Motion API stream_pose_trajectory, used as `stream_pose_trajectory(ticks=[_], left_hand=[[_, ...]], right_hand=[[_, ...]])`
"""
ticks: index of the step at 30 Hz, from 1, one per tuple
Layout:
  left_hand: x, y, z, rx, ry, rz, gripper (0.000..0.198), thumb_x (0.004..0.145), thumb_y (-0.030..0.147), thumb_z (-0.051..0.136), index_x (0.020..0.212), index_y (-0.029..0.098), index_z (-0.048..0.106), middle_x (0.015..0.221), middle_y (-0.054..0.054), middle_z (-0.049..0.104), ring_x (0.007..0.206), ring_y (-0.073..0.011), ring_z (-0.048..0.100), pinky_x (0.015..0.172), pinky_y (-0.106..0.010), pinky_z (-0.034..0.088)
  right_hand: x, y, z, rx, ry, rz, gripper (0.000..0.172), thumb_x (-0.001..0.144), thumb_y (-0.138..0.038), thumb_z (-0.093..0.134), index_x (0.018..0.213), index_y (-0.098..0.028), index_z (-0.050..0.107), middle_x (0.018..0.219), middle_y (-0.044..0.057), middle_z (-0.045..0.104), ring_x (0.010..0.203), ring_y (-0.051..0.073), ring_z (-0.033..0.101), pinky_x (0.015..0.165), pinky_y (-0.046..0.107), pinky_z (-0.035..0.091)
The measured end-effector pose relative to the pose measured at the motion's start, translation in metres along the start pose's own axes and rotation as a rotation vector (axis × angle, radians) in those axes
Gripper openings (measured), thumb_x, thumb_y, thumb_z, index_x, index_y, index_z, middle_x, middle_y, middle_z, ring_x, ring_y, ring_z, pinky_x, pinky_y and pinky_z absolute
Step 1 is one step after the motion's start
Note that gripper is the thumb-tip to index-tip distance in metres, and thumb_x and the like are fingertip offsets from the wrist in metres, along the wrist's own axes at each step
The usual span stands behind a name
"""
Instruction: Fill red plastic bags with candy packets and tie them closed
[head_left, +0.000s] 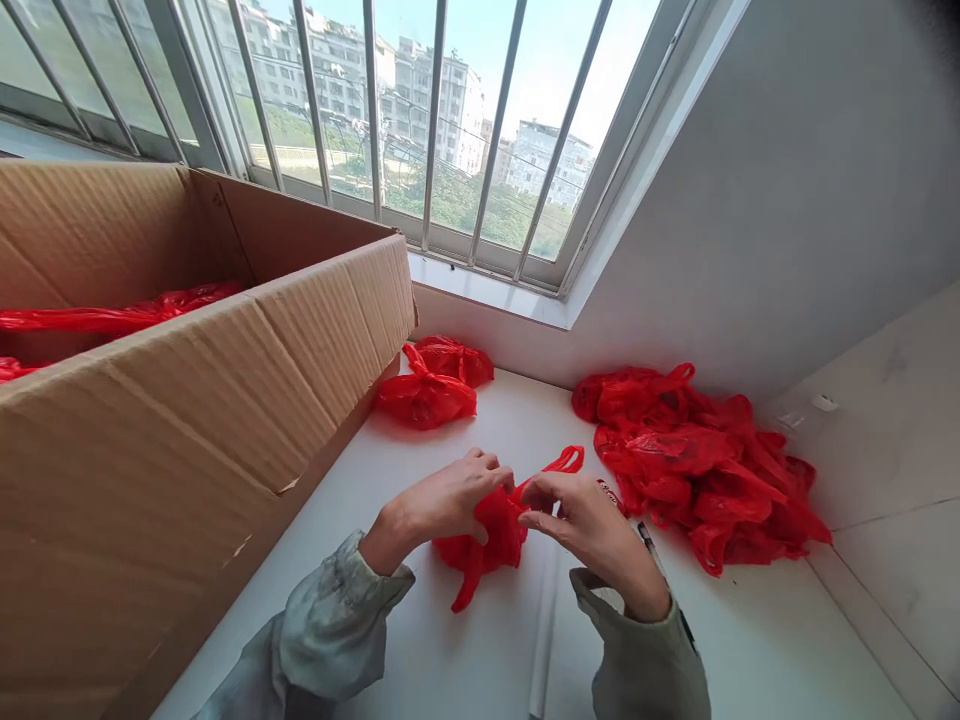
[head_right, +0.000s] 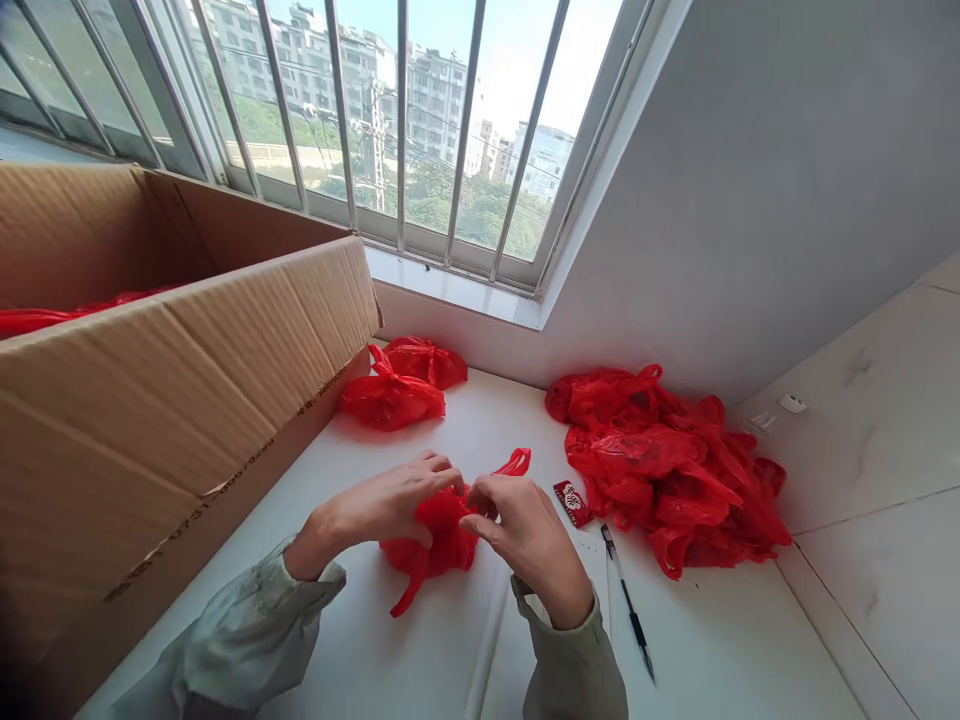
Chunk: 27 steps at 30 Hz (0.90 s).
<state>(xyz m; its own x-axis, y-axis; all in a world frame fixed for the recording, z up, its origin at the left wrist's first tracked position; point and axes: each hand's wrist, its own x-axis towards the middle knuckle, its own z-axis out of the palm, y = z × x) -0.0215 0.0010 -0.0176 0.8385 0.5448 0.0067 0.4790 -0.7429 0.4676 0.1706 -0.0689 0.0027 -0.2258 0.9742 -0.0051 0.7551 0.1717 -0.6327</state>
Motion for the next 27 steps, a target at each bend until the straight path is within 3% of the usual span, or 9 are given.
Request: stream_pose_trajectory(ticks=[4, 6, 8, 11, 15, 18, 21, 24, 27], left_hand=[[0.004, -0.005, 0.011, 0.063, 0.033, -0.038, 0.015, 0.076, 0.009, 0.06, 0.089, 0.017, 0.057, 0.085, -0.002, 0.054, 0.083, -0.0178, 0.049, 0.07, -0.027, 0.039], [0.004, -0.008, 0.011, 0.064, 0.046, -0.057, 0.006, 0.079, 0.011, 0.055, 0.082, 0.016, 0.056, 0.079, -0.001, 0.053, 0.073, -0.0155, 0.049, 0.063, -0.026, 0.036], [0.002, -0.013, 0.008, 0.062, 0.049, -0.069, 0.008, 0.078, 0.011, 0.055, 0.072, 0.016, 0.054, 0.074, 0.0, 0.053, 0.067, -0.0133, 0.048, 0.058, -0.025, 0.032], [-0.005, -0.021, -0.004, 0.051, 0.055, -0.082, 0.013, 0.075, 0.009, 0.057, 0.065, 0.015, 0.053, 0.071, 0.001, 0.054, 0.063, -0.011, 0.048, 0.057, -0.024, 0.031], [-0.017, -0.033, -0.021, 0.021, 0.091, -0.108, 0.013, 0.075, 0.009, 0.056, 0.064, 0.015, 0.052, 0.07, 0.002, 0.055, 0.063, -0.0101, 0.048, 0.056, -0.022, 0.029], [-0.02, -0.04, -0.025, 0.004, 0.117, -0.131, 0.014, 0.076, 0.01, 0.055, 0.063, 0.014, 0.051, 0.068, 0.002, 0.052, 0.062, -0.01, 0.046, 0.056, -0.023, 0.028], [-0.016, -0.04, -0.02, -0.015, 0.104, -0.116, 0.017, 0.074, 0.009, 0.055, 0.061, 0.014, 0.047, 0.064, 0.004, 0.05, 0.06, -0.0088, 0.043, 0.055, -0.023, 0.026], [-0.011, -0.037, -0.014, -0.034, 0.083, -0.091, 0.017, 0.073, 0.008, 0.054, 0.06, 0.014, 0.045, 0.065, 0.004, 0.049, 0.058, -0.0081, 0.042, 0.054, -0.023, 0.025], [-0.01, -0.035, -0.014, -0.056, 0.064, -0.074, 0.014, 0.072, 0.008, 0.052, 0.061, 0.014, 0.046, 0.067, 0.003, 0.05, 0.058, -0.0083, 0.041, 0.053, -0.023, 0.025]], right_hand=[[0.014, 0.005, 0.026, -0.244, 0.011, 0.121, 0.021, 0.074, -0.029, 0.068, 0.092, -0.021, 0.062, 0.092, 0.002, 0.067, 0.081, 0.018, 0.06, 0.064, 0.026, 0.035], [0.02, 0.003, 0.037, -0.317, 0.008, 0.128, 0.018, 0.074, -0.024, 0.065, 0.091, -0.021, 0.059, 0.091, 0.003, 0.067, 0.082, 0.019, 0.06, 0.062, 0.026, 0.032], [0.024, 0.002, 0.042, -0.345, 0.007, 0.129, 0.012, 0.075, -0.015, 0.058, 0.086, -0.021, 0.058, 0.084, 0.002, 0.066, 0.078, 0.017, 0.059, 0.06, 0.025, 0.028], [0.023, 0.004, 0.037, -0.314, 0.037, 0.115, 0.016, 0.077, -0.009, 0.049, 0.077, -0.022, 0.057, 0.074, -0.001, 0.064, 0.069, 0.014, 0.056, 0.058, 0.025, 0.026], [0.017, 0.014, 0.018, -0.24, 0.08, 0.122, 0.013, 0.08, -0.013, 0.05, 0.073, -0.022, 0.056, 0.068, -0.002, 0.061, 0.063, 0.013, 0.052, 0.057, 0.024, 0.027], [0.014, 0.016, 0.012, -0.137, 0.075, 0.081, 0.003, 0.082, -0.021, 0.056, 0.081, -0.022, 0.058, 0.069, -0.003, 0.061, 0.063, 0.013, 0.053, 0.06, 0.024, 0.033], [0.017, 0.006, 0.024, -0.094, 0.078, -0.012, 0.011, 0.083, -0.026, 0.06, 0.094, -0.024, 0.059, 0.082, -0.002, 0.064, 0.072, 0.014, 0.058, 0.064, 0.024, 0.036], [0.025, -0.005, 0.046, -0.233, 0.127, -0.042, 0.02, 0.081, -0.023, 0.062, 0.1, -0.024, 0.057, 0.098, 0.002, 0.063, 0.081, 0.016, 0.058, 0.064, 0.025, 0.034], [0.033, -0.006, 0.061, -0.356, 0.14, -0.004, 0.014, 0.079, -0.013, 0.057, 0.09, -0.022, 0.057, 0.089, 0.001, 0.062, 0.075, 0.015, 0.055, 0.058, 0.024, 0.028]])
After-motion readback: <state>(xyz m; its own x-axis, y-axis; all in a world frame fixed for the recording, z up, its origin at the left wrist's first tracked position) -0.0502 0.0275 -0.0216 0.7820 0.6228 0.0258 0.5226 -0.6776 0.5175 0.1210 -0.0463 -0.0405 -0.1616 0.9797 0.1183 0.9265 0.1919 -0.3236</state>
